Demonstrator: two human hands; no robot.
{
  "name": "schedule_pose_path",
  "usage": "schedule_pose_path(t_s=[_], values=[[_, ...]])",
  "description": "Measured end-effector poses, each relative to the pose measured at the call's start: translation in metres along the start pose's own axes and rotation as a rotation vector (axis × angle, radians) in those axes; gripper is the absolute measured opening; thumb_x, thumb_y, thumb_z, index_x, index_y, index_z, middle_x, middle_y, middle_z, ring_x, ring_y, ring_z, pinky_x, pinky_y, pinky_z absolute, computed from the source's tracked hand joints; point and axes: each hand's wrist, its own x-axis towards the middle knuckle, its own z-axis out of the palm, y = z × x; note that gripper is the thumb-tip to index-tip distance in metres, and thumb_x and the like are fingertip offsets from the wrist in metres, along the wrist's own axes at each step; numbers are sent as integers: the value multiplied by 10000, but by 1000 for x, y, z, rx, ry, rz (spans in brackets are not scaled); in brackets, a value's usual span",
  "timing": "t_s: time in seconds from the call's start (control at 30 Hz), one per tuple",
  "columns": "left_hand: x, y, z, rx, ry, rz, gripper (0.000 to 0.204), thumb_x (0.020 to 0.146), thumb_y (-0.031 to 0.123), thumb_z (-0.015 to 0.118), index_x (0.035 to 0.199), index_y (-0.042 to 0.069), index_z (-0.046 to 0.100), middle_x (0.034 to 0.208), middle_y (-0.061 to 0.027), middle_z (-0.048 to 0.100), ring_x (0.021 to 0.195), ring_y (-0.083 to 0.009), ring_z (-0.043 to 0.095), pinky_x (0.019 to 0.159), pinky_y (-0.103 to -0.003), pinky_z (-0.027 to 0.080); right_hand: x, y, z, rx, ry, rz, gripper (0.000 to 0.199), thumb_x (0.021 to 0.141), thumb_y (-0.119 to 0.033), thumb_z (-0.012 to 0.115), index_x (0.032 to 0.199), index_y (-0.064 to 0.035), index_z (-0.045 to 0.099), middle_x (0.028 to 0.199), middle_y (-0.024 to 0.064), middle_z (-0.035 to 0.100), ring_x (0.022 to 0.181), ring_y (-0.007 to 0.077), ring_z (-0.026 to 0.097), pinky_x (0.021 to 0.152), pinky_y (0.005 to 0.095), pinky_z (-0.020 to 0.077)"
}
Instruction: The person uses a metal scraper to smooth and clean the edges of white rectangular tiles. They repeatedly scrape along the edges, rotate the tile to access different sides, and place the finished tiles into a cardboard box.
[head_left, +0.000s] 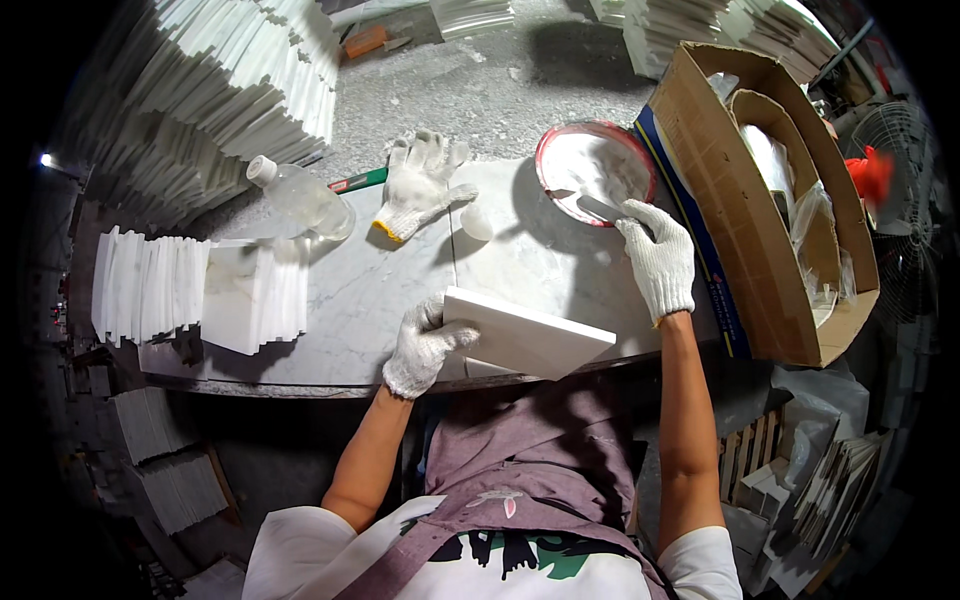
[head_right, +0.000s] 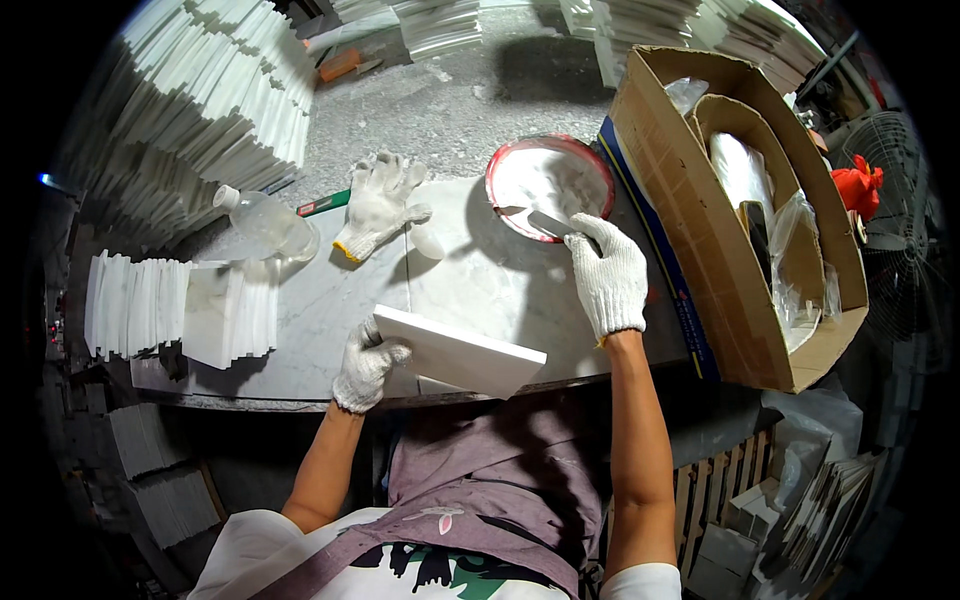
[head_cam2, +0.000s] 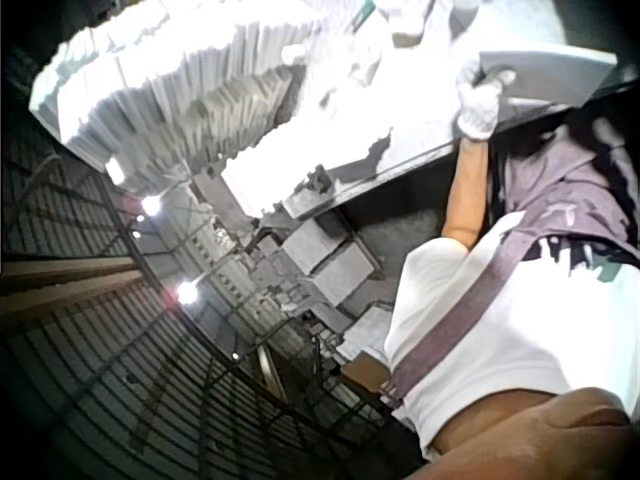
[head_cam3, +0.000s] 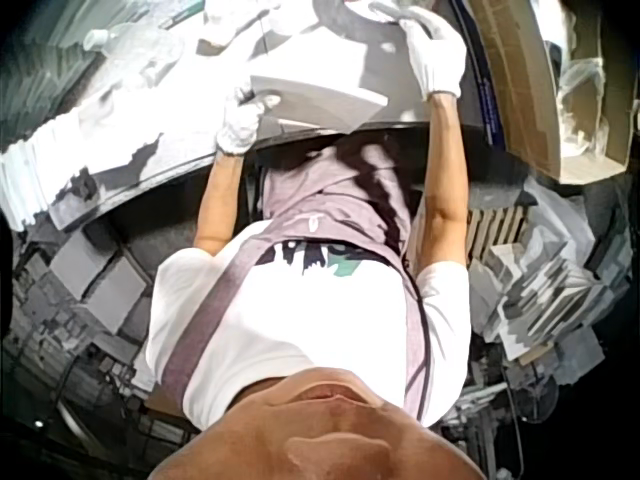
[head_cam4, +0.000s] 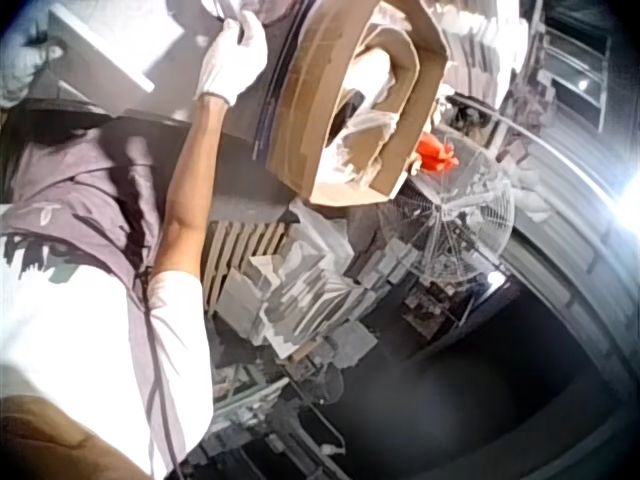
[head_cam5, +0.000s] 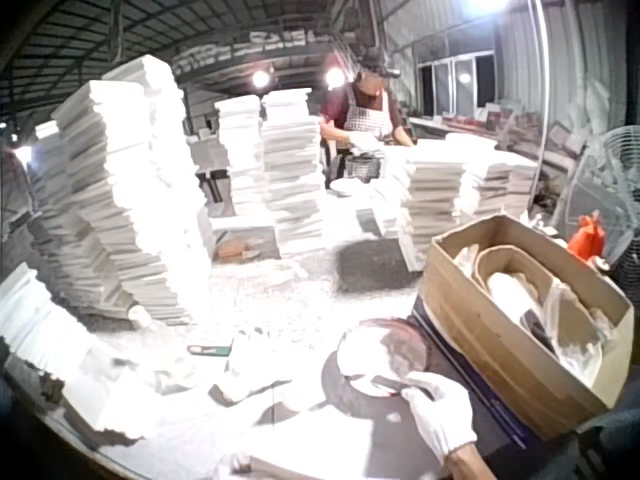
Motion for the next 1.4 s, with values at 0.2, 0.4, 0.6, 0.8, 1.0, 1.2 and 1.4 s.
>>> schedule_pose_path(t_s=[0.2,0.4,0.6,0.8,1.0,1.2,1.4], values=[[16,9,19,67,21,13,339,743,-67,724,1061,16,641,964,-45,681,873,-116,616,808,-277,516,4,-4,1,287,-87,208,262,838,-104,649,1068,21,669,884,72,689,674,101,582,623,232,468],[39,18,34,74,-5,61,344,766,-80,706,1090,4,630,1004,-47,675,908,-115,617,827,-272,525,-7,-36,-35,508,-46,263,288,861,-86,634,1113,52,635,814,57,654,612,66,530,528,189,406],[50,16,45,31,5,74,336,769,-76,706,1086,13,637,1007,-35,670,915,-107,613,829,-269,528,-42,-67,-73,612,-34,214,325,871,-108,651,1148,56,609,827,69,658,596,61,534,505,185,393],[55,12,59,59,-49,94,329,782,-62,688,1094,19,620,979,-26,661,912,-111,605,818,-267,522,-69,-94,-60,529,-134,237,286,842,-96,673,1099,28,655,879,62,676,615,62,566,539,190,445],[53,7,59,42,-90,148,401,784,-93,678,1163,4,593,1013,-30,660,924,-103,599,823,-259,526,-78,-104,-47,417,-160,209,280,838,-103,676,1084,29,666,925,80,680,736,95,635,580,208,508],[50,9,62,134,-62,159,445,775,-94,690,1197,-2,579,1017,-21,659,911,-89,593,829,-252,515,-84,-111,-42,374,-107,141,263,832,-88,676,1069,26,675,940,79,685,758,85,622,610,207,506],[50,8,63,84,-75,138,415,778,-85,694,1171,1,594,984,-4,664,895,-73,582,817,-248,503,-87,-111,-40,327,-88,74,265,812,-69,701,1059,24,680,948,88,691,792,95,631,657,217,514]])
